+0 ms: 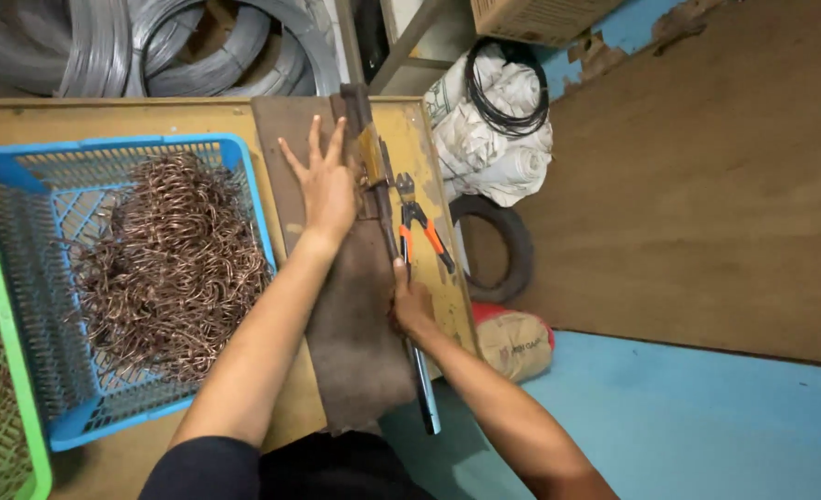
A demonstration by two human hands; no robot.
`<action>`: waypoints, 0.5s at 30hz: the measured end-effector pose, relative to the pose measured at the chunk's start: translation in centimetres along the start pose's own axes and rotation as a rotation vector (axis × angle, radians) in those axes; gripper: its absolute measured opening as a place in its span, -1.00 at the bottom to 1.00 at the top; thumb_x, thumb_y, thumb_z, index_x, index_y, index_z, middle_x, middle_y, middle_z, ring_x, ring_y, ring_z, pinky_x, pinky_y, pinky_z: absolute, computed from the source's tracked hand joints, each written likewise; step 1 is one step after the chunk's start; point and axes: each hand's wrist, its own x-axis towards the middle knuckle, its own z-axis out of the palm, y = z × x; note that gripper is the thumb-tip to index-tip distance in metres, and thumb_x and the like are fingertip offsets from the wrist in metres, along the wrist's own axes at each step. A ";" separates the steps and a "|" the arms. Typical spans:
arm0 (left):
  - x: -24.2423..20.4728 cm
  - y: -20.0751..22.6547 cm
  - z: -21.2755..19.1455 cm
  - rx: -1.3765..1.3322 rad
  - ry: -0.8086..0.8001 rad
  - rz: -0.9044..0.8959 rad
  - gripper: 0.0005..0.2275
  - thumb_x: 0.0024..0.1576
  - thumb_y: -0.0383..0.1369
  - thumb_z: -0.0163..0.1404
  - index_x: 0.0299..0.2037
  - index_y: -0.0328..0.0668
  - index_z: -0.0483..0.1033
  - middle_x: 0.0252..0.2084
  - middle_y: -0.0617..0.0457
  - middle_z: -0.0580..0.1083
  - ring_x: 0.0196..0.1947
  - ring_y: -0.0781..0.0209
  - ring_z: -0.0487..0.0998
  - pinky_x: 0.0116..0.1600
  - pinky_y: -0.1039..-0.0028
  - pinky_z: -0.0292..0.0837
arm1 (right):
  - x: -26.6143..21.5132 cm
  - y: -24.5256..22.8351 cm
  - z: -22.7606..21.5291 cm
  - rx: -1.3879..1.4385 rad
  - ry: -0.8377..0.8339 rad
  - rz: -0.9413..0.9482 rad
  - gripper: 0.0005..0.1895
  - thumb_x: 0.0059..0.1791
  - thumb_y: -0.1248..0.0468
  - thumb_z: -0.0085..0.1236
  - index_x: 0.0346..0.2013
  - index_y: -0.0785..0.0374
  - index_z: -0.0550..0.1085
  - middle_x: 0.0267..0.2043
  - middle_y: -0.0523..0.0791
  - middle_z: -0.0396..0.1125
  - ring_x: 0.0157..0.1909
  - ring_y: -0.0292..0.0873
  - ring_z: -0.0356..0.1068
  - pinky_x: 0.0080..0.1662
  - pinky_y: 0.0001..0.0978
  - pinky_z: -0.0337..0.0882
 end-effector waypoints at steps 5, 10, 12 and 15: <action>-0.4 -0.1 0.5 0.037 0.015 -0.008 -0.86 0.19 -0.36 0.07 -0.23 -0.10 0.72 0.50 0.09 0.27 0.58 -0.17 -0.10 0.38 -0.52 -0.56 | 1.9 2.4 1.2 -0.044 -0.022 0.010 0.12 -0.03 -0.59 -0.53 0.13 0.31 0.52 0.18 0.15 0.40 0.33 0.18 0.29 0.35 0.04 0.20; -0.4 1.1 -1.0 0.014 0.013 -0.031 -0.85 0.16 -0.36 0.08 -0.20 -0.14 0.72 0.51 0.07 0.25 0.58 -0.18 -0.15 0.35 -0.55 -0.58 | 0.0 0.7 0.3 -0.046 -0.035 -0.028 0.13 0.00 -0.56 -0.59 0.23 0.36 0.42 0.25 0.17 0.33 0.36 0.22 0.25 0.37 0.10 0.15; -0.2 1.9 -2.6 -0.105 -0.065 -0.148 -0.80 0.21 -0.42 -0.03 -0.36 -0.11 0.70 0.53 0.05 0.20 0.60 -0.09 -0.21 0.42 -0.44 -0.72 | -1.5 -1.3 -0.7 0.028 -0.053 -0.049 0.10 0.04 -0.41 -0.57 0.10 0.62 0.45 0.21 0.33 0.33 0.36 0.32 0.23 0.39 0.11 0.10; 0.3 0.7 -0.4 -0.076 -0.049 -0.141 -0.78 0.24 -0.42 -0.03 -0.39 -0.08 0.69 0.54 0.05 0.18 0.61 -0.08 -0.23 0.44 -0.42 -0.72 | 1.0 1.4 0.2 0.006 -0.053 0.007 0.18 -0.05 -0.60 -0.51 -0.01 0.45 0.57 0.10 0.21 0.42 0.30 0.24 0.30 0.33 0.12 0.21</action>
